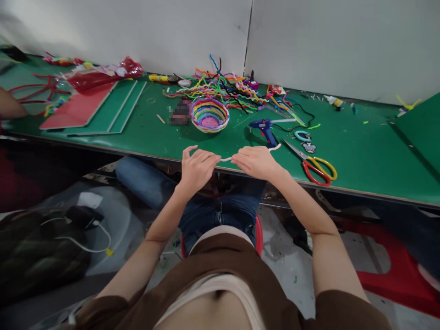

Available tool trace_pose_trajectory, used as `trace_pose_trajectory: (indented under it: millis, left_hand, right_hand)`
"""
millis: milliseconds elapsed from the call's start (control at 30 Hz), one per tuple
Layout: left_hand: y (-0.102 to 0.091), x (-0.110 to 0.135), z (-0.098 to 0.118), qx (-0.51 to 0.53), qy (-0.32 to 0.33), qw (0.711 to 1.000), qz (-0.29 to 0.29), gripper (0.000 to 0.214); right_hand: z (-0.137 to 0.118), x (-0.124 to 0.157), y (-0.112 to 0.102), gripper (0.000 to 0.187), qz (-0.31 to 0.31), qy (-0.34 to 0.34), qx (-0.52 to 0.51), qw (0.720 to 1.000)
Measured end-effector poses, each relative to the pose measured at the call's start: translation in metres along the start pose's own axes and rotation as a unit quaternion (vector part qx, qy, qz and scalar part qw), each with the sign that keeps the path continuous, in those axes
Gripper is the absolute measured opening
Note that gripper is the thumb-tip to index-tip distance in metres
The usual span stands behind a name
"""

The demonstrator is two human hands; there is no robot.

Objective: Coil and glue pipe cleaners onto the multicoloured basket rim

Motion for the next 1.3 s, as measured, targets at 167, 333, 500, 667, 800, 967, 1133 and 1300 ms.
trace_pose_trajectory:
  millis: [167, 333, 500, 667, 800, 967, 1133, 1300]
  left_hand:
    - [0.001, 0.001, -0.001, -0.002, 0.001, 1.000, -0.005, 0.016]
    - [0.002, 0.002, -0.001, 0.004, 0.002, 1.000, -0.004, 0.017]
    - [0.003, 0.002, 0.002, 0.007, -0.006, 1.000, -0.008, 0.019]
    - [0.010, 0.001, 0.014, 0.009, 0.017, 0.999, -0.031, 0.025]
    - [0.013, 0.003, 0.012, 0.012, -0.005, 0.999, -0.047, 0.032]
    - [0.016, 0.005, 0.011, 0.020, 0.038, 0.996, -0.082, 0.034]
    - [0.017, 0.002, 0.006, 0.027, 0.027, 0.997, -0.068, 0.039]
    - [0.019, 0.003, 0.005, 0.016, 0.034, 0.998, -0.054, 0.038]
  right_hand:
    - [0.001, 0.000, 0.006, 0.032, -0.023, 0.005, 0.000, 1.000]
    - [0.002, 0.000, 0.004, 0.031, -0.008, 0.009, -0.008, 1.000]
    - [0.003, 0.002, 0.007, 0.033, -0.029, 0.020, -0.009, 0.999]
    - [0.002, 0.000, 0.007, 0.035, -0.012, 0.019, -0.016, 1.000]
    - [0.003, -0.001, 0.009, 0.037, -0.025, 0.026, -0.012, 0.999]
    - [0.006, 0.002, 0.009, 0.039, -0.050, 0.037, 0.002, 0.998]
    - [0.006, 0.005, 0.009, 0.039, -0.052, 0.034, 0.010, 0.998]
    - [0.005, 0.004, 0.008, 0.037, -0.043, 0.026, 0.008, 0.999]
Point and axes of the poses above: each hand's wrist, its own x-axis away from the middle knuckle, its own y-axis out of the palm, z = x × y, the point moved 7 cm from there along -x, towards the middle knuckle, and after that the axes turned 13 degrees about z, right-handed, at the moved point
